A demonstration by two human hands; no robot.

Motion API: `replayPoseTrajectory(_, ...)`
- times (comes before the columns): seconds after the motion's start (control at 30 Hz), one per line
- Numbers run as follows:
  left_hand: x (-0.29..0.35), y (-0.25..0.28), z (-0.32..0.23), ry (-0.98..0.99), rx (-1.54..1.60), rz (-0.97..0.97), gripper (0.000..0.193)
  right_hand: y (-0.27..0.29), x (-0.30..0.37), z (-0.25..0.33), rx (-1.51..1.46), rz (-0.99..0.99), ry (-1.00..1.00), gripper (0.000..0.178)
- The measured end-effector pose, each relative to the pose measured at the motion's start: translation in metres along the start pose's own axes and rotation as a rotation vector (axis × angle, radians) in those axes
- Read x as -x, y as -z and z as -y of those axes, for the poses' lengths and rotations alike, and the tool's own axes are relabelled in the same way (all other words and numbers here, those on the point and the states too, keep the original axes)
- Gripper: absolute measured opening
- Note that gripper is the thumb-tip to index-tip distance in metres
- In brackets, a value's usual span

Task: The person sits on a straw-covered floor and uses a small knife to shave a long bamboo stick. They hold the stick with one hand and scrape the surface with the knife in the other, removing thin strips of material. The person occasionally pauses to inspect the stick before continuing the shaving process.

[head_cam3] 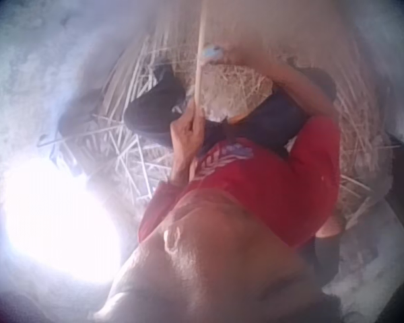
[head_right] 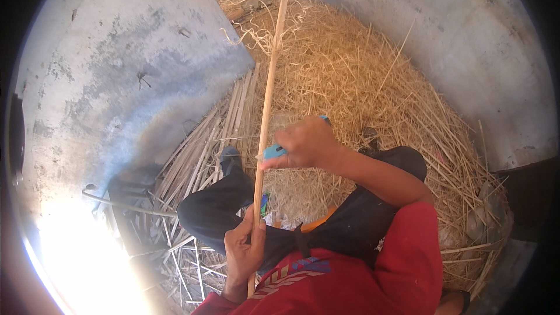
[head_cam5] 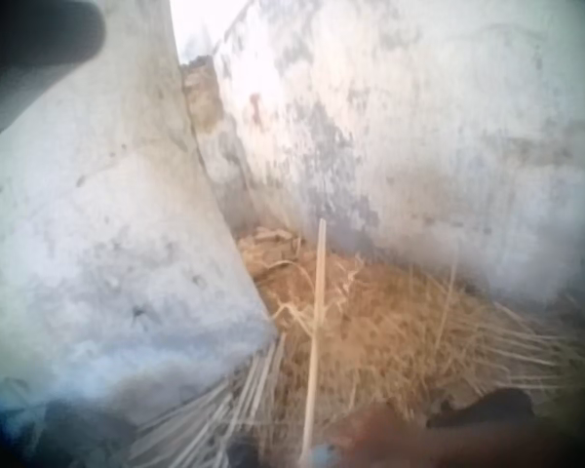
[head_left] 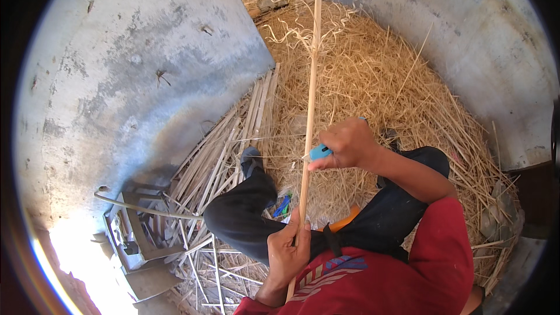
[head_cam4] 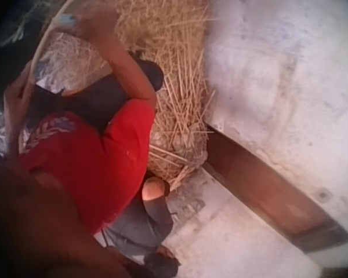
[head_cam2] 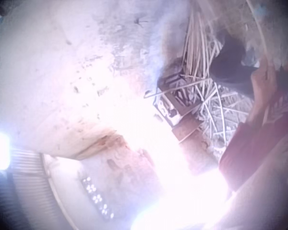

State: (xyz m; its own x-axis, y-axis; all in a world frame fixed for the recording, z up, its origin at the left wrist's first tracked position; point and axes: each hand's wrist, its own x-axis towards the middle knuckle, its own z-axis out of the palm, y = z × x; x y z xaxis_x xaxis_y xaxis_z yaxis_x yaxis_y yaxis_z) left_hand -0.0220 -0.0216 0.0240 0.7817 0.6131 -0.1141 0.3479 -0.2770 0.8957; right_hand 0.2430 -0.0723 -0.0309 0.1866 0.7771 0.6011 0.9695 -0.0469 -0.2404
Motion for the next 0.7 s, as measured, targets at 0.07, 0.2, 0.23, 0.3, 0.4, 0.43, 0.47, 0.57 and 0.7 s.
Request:
replayPoseTrajectory(0.07,0.001,0.000,0.004,-0.015,0.005,-0.017,0.037,0.001,-0.005,-0.005,0.024,-0.018,-0.004,0.067)
replayPoseTrajectory(0.2,0.000,0.001,-0.001,-0.010,0.001,-0.009,0.037,0.000,-0.010,-0.014,0.070,-0.021,-0.018,0.068)
replayPoseTrajectory(0.23,0.001,0.002,-0.001,0.012,0.001,0.001,0.038,-0.003,-0.011,-0.016,0.081,-0.038,-0.013,0.069)
replayPoseTrajectory(0.3,0.003,0.003,0.000,0.003,-0.003,0.004,0.037,-0.002,-0.016,-0.032,0.101,-0.010,-0.104,0.070)
replayPoseTrajectory(0.4,0.002,0.001,-0.002,-0.053,-0.020,0.001,0.036,-0.010,-0.016,-0.055,0.146,0.019,-0.227,0.071)
replayPoseTrajectory(0.43,0.005,0.001,0.000,-0.036,-0.028,0.014,0.036,-0.012,-0.015,-0.062,0.163,0.026,-0.266,0.071)
replayPoseTrajectory(0.47,0.008,0.001,0.002,-0.014,-0.038,0.022,0.036,-0.012,-0.018,-0.073,0.191,0.044,-0.303,0.072)
replayPoseTrajectory(0.57,0.016,-0.003,0.016,-0.066,0.049,0.048,0.037,-0.002,-0.023,-0.102,0.255,0.061,-0.407,0.075)
replayPoseTrajectory(0.7,0.016,-0.001,0.010,-0.014,0.022,0.096,0.038,0.002,-0.023,-0.116,0.254,0.075,-0.446,0.075)
